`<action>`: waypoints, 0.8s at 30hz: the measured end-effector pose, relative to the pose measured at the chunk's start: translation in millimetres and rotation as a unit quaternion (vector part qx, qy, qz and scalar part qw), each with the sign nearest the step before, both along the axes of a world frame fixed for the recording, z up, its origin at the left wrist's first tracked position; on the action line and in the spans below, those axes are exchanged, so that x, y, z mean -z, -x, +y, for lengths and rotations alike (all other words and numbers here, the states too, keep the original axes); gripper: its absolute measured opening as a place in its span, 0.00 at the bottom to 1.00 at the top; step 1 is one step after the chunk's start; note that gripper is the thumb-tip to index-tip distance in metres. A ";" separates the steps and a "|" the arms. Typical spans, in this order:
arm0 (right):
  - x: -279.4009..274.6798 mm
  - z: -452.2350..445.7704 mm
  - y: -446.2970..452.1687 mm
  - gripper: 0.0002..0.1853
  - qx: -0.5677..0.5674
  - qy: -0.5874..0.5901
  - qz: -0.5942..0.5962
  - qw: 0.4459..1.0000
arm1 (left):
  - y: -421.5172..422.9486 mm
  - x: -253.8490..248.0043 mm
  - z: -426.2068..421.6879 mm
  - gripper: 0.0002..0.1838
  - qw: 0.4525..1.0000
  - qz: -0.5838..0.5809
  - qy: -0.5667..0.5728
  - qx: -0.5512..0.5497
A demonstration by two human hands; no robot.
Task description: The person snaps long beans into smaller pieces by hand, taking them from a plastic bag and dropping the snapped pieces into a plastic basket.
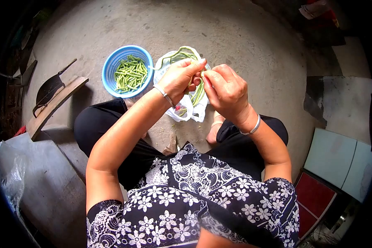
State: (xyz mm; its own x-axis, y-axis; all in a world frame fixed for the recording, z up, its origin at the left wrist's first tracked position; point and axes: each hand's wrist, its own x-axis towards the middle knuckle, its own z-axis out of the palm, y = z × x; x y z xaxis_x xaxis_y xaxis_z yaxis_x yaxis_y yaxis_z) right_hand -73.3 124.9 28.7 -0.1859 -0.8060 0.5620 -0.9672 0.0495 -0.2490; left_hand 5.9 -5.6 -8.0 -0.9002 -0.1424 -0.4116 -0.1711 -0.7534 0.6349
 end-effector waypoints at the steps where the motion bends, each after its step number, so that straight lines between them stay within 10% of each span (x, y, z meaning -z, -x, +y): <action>1: -0.8 0.3 -0.4 0.07 -0.003 -0.005 0.000 1.000 | -0.2 0.5 1.1 0.12 1.000 -0.007 0.009 -0.003; 11: 1.0 1.4 3.6 0.04 -0.030 -0.023 0.009 0.999 | -1.2 -1.3 4.9 0.12 0.996 -0.004 0.079 0.026; 17: 17.2 14.8 71.8 0.10 0.209 -0.019 -0.167 0.963 | -7.3 -12.6 5.5 0.08 0.992 -0.005 0.074 0.103; 20: 22.6 15.9 89.7 0.17 0.189 -0.165 -0.648 0.719 | -7.7 -15.7 5.9 0.08 0.984 -0.006 0.097 0.147; 24: 23.1 4.2 68.5 0.17 -0.013 -0.050 -0.850 0.524 | -9.7 -15.8 4.7 0.10 0.953 0.066 0.113 0.274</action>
State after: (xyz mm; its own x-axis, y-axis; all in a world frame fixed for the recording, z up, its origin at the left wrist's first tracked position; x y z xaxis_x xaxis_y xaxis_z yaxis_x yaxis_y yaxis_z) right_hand -141.8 129.1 5.6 -0.3382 -0.8300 -0.4436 0.6482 0.1364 -0.7492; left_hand 15.5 -1.0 7.8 -0.9067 0.2915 -0.3050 -0.4071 -0.4152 0.8135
